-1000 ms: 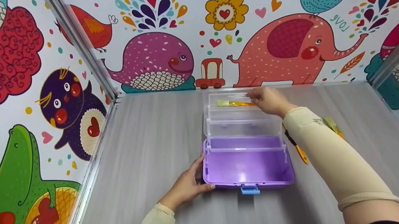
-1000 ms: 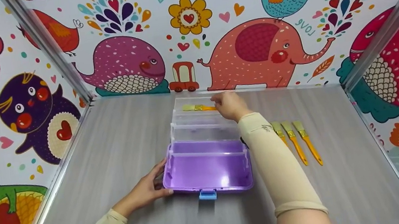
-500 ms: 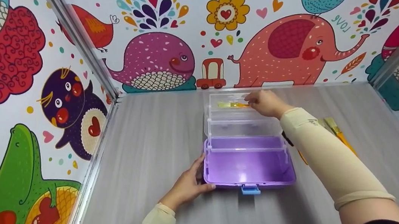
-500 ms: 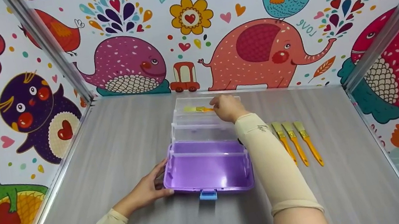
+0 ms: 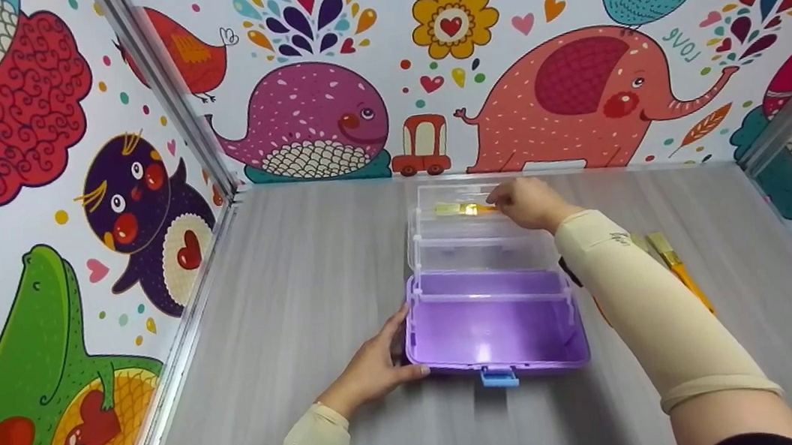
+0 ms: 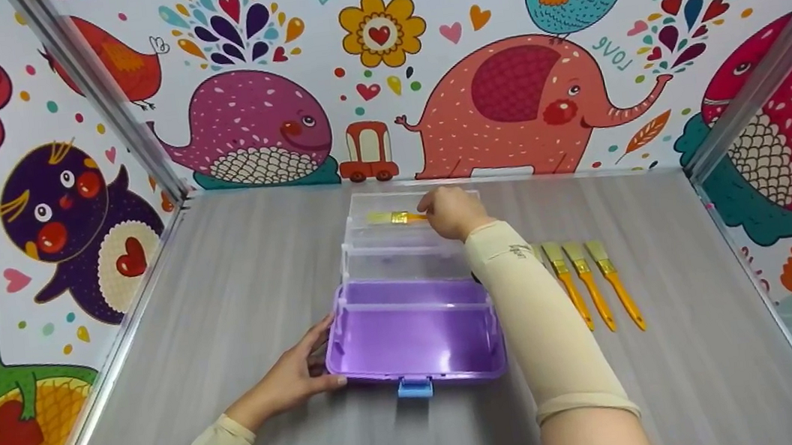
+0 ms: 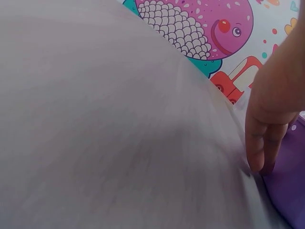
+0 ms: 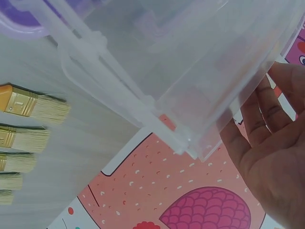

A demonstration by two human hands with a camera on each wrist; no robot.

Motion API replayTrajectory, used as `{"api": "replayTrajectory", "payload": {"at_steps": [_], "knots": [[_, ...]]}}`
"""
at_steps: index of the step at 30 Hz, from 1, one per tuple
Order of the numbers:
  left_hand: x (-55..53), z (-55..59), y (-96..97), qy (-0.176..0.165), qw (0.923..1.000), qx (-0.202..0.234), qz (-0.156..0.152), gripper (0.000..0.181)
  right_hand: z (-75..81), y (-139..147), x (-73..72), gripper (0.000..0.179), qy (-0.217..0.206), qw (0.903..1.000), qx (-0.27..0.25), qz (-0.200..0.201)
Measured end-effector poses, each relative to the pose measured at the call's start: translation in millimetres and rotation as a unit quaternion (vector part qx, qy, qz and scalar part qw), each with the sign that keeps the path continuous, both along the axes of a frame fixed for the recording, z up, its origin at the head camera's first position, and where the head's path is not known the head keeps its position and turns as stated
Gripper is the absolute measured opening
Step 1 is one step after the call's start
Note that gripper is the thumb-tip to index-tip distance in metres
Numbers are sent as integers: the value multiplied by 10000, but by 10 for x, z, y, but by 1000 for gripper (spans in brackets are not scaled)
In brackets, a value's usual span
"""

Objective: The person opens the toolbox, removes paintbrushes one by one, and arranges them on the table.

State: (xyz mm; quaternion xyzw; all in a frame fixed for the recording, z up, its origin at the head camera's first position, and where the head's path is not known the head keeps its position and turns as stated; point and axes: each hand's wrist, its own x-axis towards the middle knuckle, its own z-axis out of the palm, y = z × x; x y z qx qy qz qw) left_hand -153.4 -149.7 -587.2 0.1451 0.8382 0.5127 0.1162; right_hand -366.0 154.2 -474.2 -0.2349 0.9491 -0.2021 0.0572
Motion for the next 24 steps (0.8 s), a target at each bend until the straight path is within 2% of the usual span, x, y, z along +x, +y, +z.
{"api": "replayTrajectory", "payload": {"at_steps": [16, 24], "knots": [[4, 2, 14, -69, 9998, 167, -45, 105, -27, 20, -1, 30, 111, 9999, 3, 41], [-7, -14, 10, -72, 9996, 260, -102, 104, -9, 30, -2, 26, 23, 9999, -54, 157]]}}
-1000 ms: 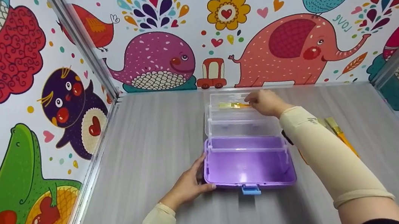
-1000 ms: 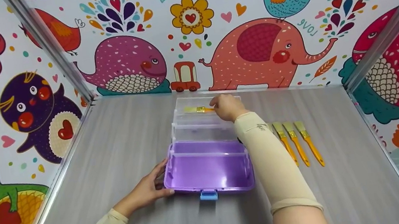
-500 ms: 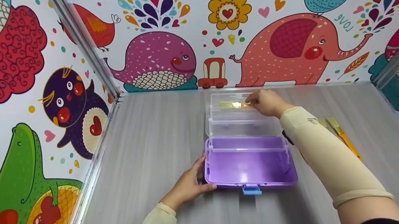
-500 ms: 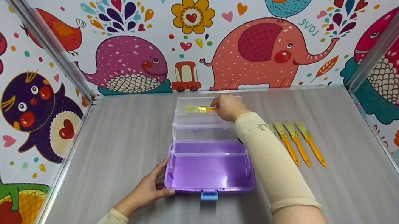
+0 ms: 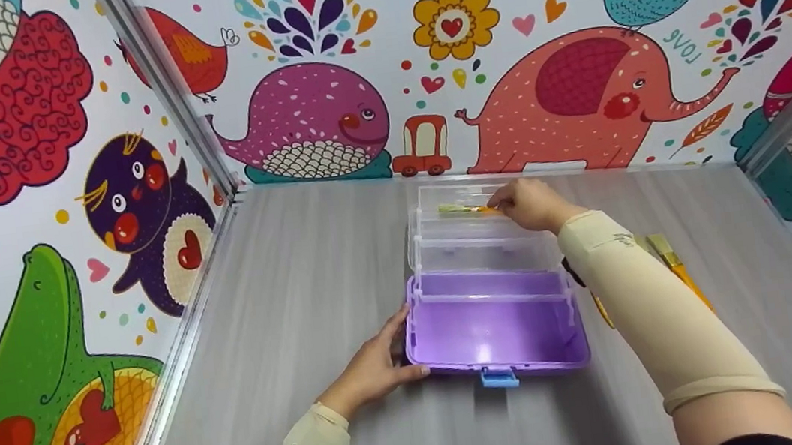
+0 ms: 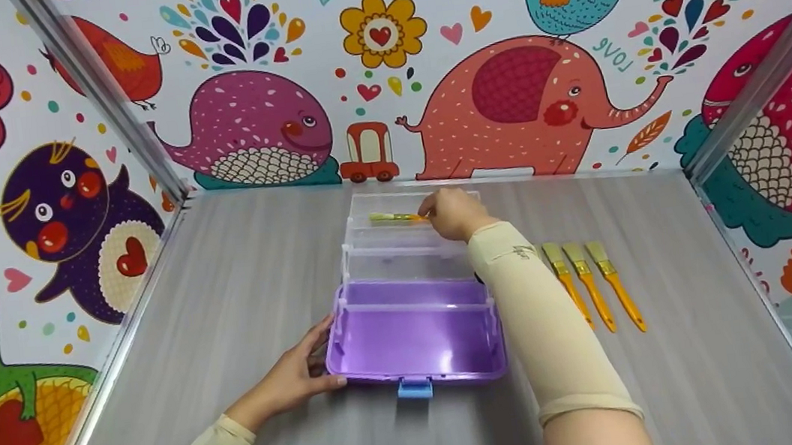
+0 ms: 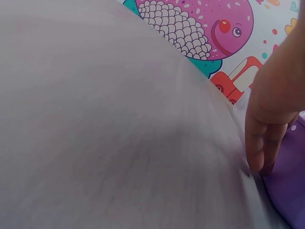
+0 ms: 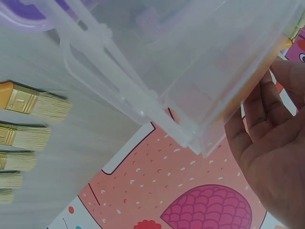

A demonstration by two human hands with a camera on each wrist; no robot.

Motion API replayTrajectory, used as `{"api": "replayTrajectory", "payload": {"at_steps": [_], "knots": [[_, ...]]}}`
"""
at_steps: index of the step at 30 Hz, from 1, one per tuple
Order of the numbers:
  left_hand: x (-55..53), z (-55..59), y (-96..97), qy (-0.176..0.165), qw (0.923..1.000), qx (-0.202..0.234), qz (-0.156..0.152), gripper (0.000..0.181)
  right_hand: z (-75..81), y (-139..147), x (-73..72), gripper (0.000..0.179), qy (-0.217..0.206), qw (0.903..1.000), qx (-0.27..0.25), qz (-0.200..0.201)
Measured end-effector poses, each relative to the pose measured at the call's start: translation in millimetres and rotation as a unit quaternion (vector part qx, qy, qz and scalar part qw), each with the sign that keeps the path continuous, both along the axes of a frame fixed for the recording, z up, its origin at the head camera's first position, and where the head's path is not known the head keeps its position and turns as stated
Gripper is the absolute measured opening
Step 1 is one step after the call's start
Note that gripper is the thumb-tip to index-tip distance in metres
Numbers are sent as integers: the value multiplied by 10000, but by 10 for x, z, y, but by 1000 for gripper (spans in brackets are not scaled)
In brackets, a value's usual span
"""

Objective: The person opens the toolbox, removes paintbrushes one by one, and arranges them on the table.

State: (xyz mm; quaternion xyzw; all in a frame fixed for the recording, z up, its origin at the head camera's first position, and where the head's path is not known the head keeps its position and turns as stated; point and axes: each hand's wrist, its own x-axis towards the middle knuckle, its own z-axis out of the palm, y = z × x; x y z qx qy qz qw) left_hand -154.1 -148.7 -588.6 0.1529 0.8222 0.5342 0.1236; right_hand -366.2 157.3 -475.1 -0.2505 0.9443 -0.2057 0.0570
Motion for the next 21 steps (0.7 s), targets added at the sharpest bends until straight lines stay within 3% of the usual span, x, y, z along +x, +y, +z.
{"api": "replayTrajectory", "payload": {"at_steps": [8, 21], "knots": [[5, 5, 0, 39, 10000, 25, -8, 105, 21, 11, 16, 27, 79, 9999, 31, 114], [14, 11, -1, 7, 10000, 8, 62, 105, 168, 119, 64, 30, 536, 9981, -130, -285]]}}
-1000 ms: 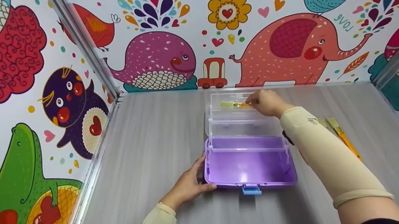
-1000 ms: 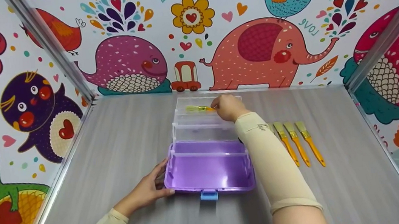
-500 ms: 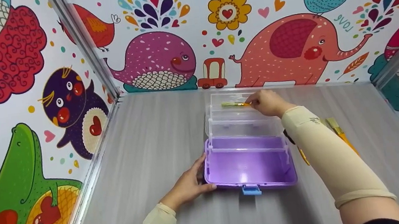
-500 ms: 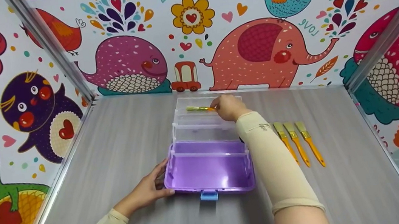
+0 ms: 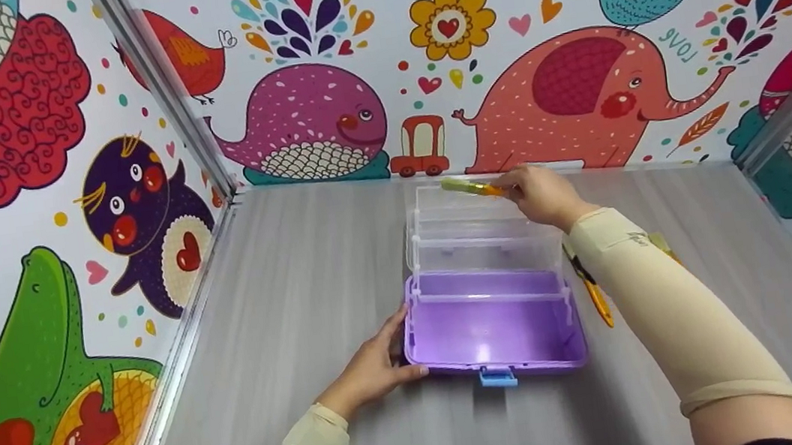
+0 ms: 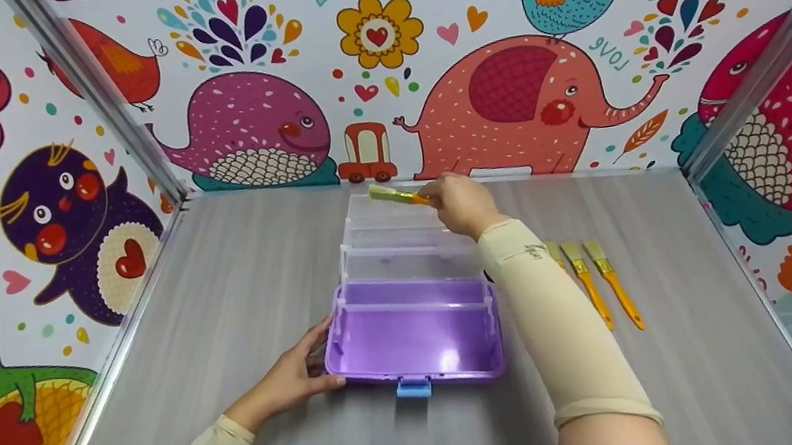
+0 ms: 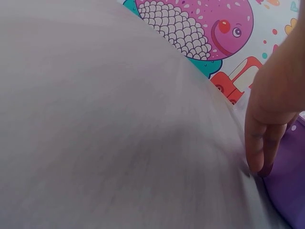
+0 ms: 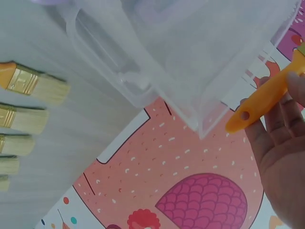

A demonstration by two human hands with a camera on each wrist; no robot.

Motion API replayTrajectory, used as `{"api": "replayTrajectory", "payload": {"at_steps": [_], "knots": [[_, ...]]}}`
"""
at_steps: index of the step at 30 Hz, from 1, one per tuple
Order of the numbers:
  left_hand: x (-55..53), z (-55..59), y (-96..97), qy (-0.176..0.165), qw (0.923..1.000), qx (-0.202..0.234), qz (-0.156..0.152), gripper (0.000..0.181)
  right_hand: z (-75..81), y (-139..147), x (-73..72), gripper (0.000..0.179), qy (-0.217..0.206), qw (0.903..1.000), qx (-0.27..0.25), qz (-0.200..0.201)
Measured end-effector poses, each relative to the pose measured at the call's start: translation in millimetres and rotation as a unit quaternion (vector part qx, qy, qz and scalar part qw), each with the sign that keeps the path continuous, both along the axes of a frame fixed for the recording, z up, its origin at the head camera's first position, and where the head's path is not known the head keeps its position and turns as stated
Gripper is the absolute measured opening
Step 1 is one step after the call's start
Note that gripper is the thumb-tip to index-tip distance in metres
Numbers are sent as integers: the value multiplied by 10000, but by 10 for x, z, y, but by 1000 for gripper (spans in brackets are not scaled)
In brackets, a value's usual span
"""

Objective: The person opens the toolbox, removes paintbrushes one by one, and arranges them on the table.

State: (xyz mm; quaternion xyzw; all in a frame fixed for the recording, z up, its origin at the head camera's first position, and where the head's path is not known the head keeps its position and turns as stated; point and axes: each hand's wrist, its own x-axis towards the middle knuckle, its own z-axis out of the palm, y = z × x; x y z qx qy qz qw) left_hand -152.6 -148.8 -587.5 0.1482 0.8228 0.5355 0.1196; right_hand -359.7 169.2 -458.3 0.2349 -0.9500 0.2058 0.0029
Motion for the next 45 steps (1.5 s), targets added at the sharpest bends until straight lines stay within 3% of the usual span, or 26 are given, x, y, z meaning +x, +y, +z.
{"api": "replayTrajectory", "payload": {"at_steps": [5, 11, 18, 23, 28, 45], "knots": [[2, 6, 1, 28, 10000, -35, -10, 105, 86, 128, 55, 29, 113, 9996, -242, -117], [0, -8, -1, 5, 9999, -104, 11, 105, 120, 359, 147, 29, -33, 9977, -671, -125], [-11, 4, -10, 59, 9999, -83, -18, 105, 97, 701, 297, 28, -478, 9898, -1335, -122], [-20, 7, -7, 115, 9999, -122, -37, 105, 76, 927, 456, 32, -1220, 9819, -1383, -419], [-12, -9, -9, 153, 9997, -199, -28, 105, 7, 1116, 587, 34, -1732, 9703, -1555, -657], [-6, -14, -19, 112, 9999, -67, -98, 104, -256, 1658, 897, 42, -2183, 9522, -1791, -1166]]}}
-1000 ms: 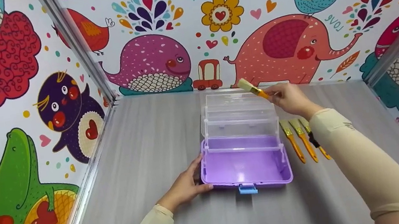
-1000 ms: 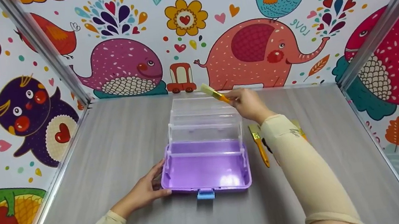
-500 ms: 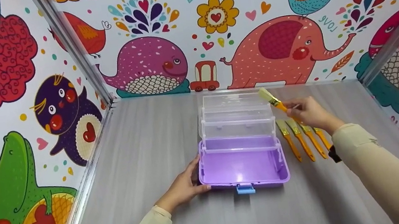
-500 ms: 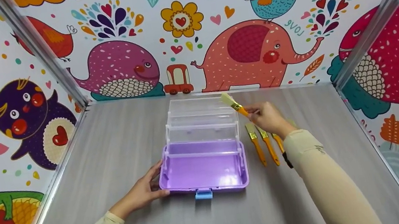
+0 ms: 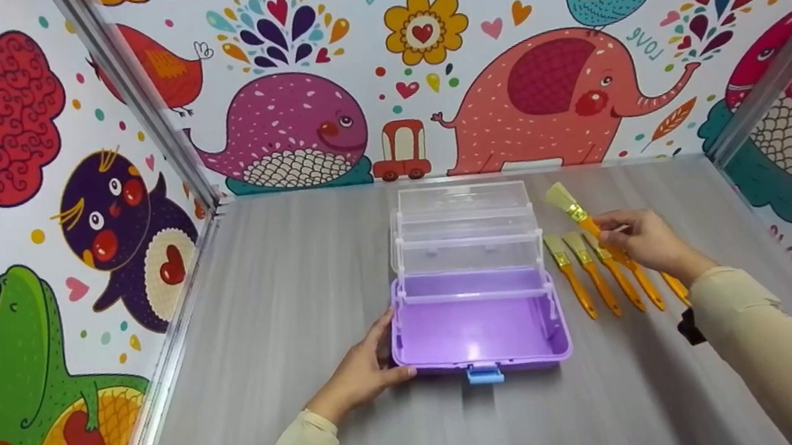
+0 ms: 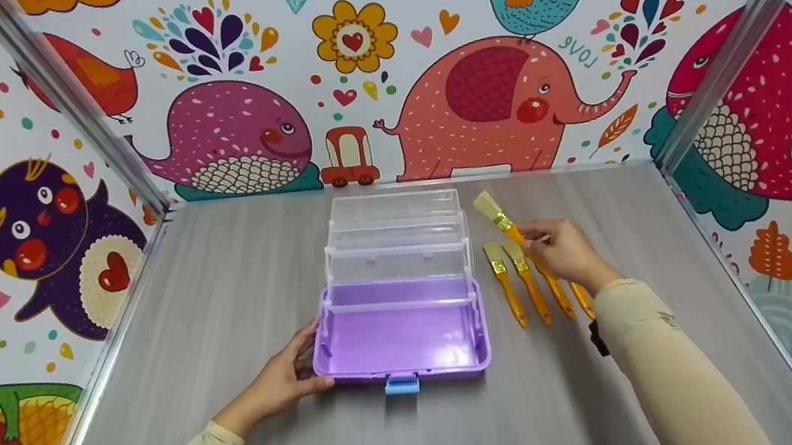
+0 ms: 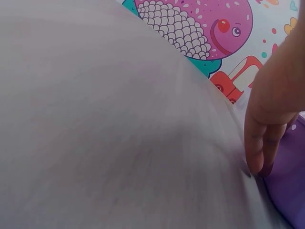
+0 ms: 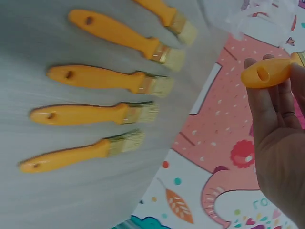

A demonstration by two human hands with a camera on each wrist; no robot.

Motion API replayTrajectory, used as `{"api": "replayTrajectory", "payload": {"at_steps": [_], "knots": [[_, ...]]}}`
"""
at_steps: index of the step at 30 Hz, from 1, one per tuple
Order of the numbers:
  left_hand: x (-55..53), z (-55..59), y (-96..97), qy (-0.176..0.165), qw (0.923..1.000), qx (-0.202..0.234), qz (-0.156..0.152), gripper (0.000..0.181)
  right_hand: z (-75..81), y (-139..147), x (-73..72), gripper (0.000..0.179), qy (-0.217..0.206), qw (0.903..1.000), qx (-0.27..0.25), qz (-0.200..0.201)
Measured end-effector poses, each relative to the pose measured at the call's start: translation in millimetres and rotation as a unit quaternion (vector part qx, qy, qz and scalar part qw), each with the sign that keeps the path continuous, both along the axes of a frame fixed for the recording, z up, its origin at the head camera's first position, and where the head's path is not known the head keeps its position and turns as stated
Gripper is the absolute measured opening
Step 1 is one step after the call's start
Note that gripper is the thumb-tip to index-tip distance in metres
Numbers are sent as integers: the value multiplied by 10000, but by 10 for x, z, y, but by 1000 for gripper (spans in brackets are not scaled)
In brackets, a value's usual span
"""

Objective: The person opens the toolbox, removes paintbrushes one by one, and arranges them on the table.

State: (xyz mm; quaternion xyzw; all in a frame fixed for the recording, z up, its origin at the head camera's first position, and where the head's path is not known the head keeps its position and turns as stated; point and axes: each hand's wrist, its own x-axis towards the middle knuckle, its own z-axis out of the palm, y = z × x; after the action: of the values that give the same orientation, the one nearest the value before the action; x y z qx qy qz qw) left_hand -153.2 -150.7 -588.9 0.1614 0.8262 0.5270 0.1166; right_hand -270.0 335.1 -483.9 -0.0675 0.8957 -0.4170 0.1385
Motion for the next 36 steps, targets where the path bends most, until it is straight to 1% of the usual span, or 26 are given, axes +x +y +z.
{"api": "replayTrajectory", "payload": {"at_steps": [6, 11, 19, 22, 27, 32, 36], "knots": [[3, 2, 1, 1, 10000, 12, -29, 105, -156, 158, 68, 42, -104, 9999, 7, -133], [3, 6, 1, 10, 10000, -15, 12, 106, -284, 323, 99, 42, -45, 9997, 130, -204], [7, -7, -1, 19, 10000, -26, -12, 103, -463, 690, 152, 46, -210, 9976, 84, -652], [7, -15, -1, 49, 10000, -59, -10, 103, -500, 835, 165, 47, -496, 9955, 46, -809], [6, -27, -4, 69, 10000, -62, -17, 104, -530, 1061, 181, 52, -1107, 9878, -19, -1092], [11, -12, -5, 37, 10000, 6, -4, 104, -546, 1225, 206, 54, -1379, 9814, -89, -1333], [24, 9, -4, -13, 9999, 147, -9, 104, -559, 1296, 223, 57, -1555, 9767, -197, -1469]]}}
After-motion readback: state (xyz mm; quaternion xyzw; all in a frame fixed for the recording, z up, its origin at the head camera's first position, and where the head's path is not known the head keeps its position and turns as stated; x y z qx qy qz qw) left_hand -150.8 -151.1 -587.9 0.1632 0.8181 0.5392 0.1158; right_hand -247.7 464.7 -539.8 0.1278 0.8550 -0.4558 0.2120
